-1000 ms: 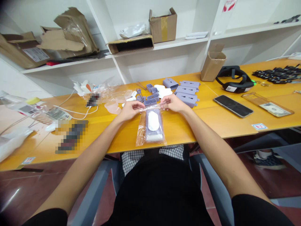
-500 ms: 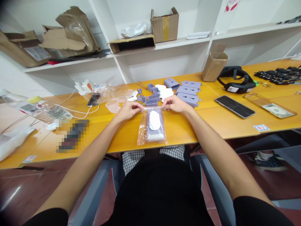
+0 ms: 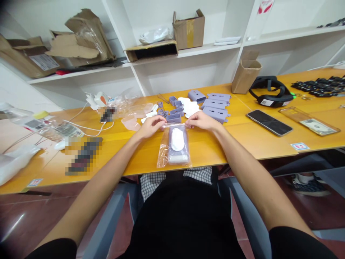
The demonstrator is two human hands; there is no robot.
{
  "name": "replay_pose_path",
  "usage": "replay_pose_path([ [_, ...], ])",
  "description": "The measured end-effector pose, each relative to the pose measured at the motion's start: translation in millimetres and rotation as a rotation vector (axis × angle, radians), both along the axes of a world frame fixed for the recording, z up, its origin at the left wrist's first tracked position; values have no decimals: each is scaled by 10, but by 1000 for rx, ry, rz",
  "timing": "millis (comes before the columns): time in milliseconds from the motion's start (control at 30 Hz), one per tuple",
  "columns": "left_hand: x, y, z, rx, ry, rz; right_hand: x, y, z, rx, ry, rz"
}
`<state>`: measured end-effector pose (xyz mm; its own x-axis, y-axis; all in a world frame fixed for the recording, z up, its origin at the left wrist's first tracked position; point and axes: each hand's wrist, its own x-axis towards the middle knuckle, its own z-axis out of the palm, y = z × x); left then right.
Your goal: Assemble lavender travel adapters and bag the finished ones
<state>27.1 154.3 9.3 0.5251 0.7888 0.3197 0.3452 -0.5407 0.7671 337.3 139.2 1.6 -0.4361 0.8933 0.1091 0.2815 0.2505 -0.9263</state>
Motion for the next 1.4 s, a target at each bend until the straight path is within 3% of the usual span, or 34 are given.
replay_pose_path([
  [100, 113, -6, -20, 13, -29, 71, -105, 0, -50, -2, 5, 2],
  [267, 201, 2, -50, 44, 159, 18, -266, 17, -118, 46, 92, 21],
  [500, 215, -14, -65, 78, 150, 13, -398, -42, -69, 251, -142, 39],
  [800, 63, 40, -20, -15, 263, -71, -329, 2, -105, 262, -157, 5],
  [1100, 103, -28, -18, 246, 413, -108, -302, -40, -51, 371, -306, -13],
  [1200, 132, -44, -38, 298, 489, -56, -329, -63, -35, 427, -404, -51],
  [1400, 250, -109, -96, 403, 653, 230, -417, -157, -9, 524, -655, -197],
])
